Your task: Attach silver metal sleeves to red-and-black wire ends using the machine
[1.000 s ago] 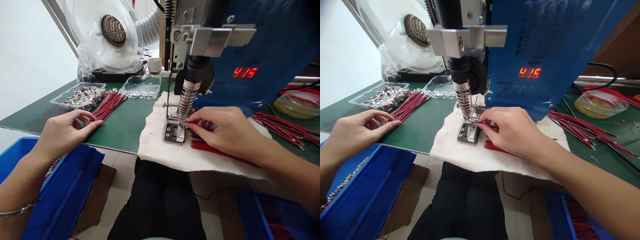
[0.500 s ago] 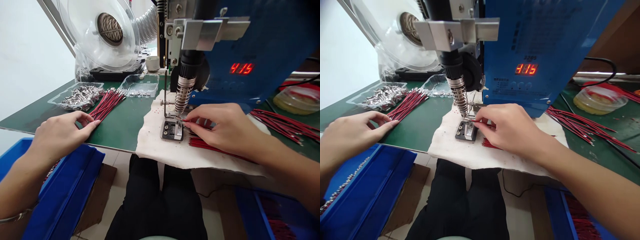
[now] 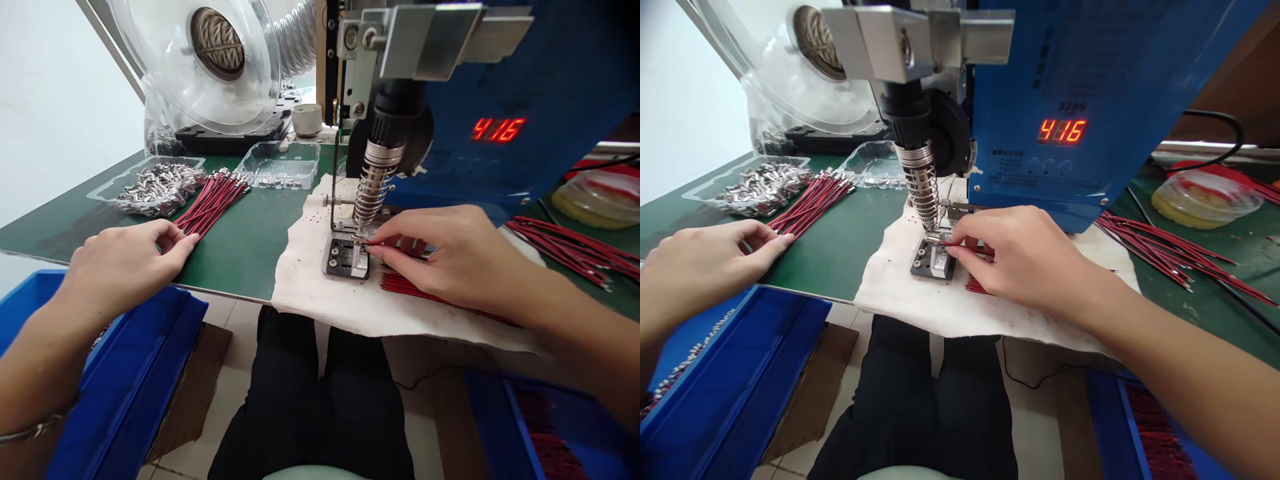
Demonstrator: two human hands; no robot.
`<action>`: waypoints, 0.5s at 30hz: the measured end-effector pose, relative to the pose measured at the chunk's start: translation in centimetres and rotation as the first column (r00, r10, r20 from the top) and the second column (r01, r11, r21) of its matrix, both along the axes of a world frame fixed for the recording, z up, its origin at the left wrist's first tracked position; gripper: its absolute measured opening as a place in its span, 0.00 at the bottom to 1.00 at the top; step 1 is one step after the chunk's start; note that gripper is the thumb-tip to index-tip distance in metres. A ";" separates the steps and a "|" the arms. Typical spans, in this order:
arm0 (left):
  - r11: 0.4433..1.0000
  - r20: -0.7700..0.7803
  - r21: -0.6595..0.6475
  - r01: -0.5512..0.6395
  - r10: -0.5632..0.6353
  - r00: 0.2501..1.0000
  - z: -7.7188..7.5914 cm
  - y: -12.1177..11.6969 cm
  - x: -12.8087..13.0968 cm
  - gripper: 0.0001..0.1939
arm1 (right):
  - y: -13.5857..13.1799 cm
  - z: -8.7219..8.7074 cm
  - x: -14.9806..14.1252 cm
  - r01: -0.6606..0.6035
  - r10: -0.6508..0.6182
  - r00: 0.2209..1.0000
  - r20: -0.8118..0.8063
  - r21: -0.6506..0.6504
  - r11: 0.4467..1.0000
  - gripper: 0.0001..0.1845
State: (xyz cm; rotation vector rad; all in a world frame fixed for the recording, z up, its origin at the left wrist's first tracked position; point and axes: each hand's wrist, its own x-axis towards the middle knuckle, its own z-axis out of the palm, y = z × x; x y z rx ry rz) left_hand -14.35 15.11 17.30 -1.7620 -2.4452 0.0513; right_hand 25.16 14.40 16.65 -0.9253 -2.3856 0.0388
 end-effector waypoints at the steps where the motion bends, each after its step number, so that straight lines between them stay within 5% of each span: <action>1: 1.000 0.012 0.002 -0.001 0.001 1.000 -0.1 0.1 0.0 0.23 | 0.0 0.0 0.0 -0.003 0.003 1.000 0.001 -0.002 1.000 0.06; 15: 0.998 0.148 0.066 -0.004 -0.006 0.989 -0.2 -0.5 -0.1 0.19 | -0.2 0.1 0.1 -0.028 0.029 0.999 0.040 -0.008 1.000 0.07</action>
